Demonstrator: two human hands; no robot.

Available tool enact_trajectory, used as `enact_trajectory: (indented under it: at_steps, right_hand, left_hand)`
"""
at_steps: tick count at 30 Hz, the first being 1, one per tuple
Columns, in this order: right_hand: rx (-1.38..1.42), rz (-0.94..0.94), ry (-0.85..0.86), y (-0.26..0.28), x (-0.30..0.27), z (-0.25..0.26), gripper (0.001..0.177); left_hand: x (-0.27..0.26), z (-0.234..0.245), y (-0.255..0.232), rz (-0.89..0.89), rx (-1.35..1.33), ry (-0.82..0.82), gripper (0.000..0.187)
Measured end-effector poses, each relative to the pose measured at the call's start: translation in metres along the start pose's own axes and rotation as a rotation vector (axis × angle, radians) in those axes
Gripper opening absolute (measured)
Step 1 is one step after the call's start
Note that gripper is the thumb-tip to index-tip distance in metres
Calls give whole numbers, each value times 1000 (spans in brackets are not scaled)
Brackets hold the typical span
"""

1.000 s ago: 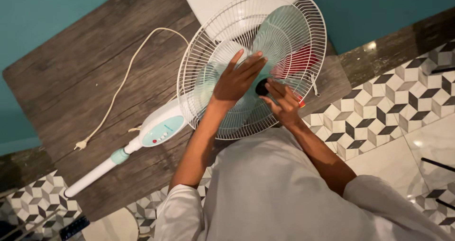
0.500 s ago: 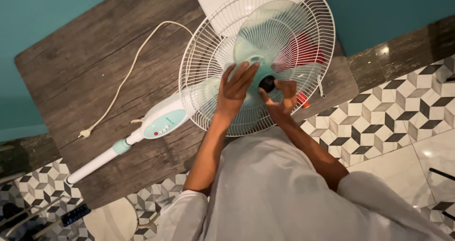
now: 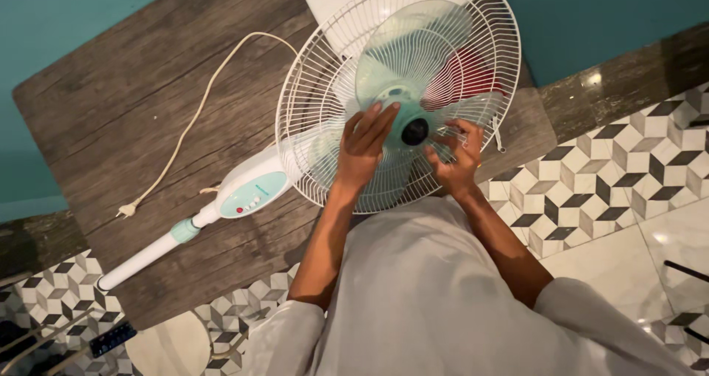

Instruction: The person disassembles a standing electric fan by removing the front grille, unscrewing the central hub, and detaching the fan blades and rear grille. The components are placed on the table.

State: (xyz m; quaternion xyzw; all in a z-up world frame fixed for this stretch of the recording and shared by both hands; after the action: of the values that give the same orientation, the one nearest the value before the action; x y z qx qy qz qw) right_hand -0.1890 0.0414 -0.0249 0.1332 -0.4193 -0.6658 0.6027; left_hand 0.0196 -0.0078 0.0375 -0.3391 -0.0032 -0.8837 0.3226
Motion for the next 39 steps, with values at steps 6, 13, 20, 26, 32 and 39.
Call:
enact_trajectory:
  at_steps: [6,13,20,26,32,39]
  right_hand:
    - [54,113,132,32,7,2,54]
    - [35,-53,28,13,7,0,21]
    - [19,71,47,49,14,12,35]
    - [115,-159,91,29,4,7,39]
    - [48,-27,106,43,10,6,43]
    - [152,-59,169,38,13,3,69]
  left_hand:
    - [-5,0,-4,15,15,-11,46]
    - [-6,3,-5,35,-38,-63,39]
    - [-7,0,-7,42,-40,-77,36]
    - [-9,5,-8,43,-30,-55,44]
    - [-17,-5,-9,45,1,-125,33]
    - [-26,-9,-13,46,29,-140,29]
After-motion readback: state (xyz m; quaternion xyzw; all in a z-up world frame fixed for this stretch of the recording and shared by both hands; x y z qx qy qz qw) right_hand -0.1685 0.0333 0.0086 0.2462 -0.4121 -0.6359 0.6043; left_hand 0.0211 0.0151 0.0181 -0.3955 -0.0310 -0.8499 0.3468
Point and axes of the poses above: each hand's wrist, its own x-axis towards the middle knuckle, its own z-axis out of the back of the hand, y = z × x, the point moved 5 cm from there along x, towards the middle knuckle, and after that the axes turned 13 degrees about -z, right-handed, at the moved point
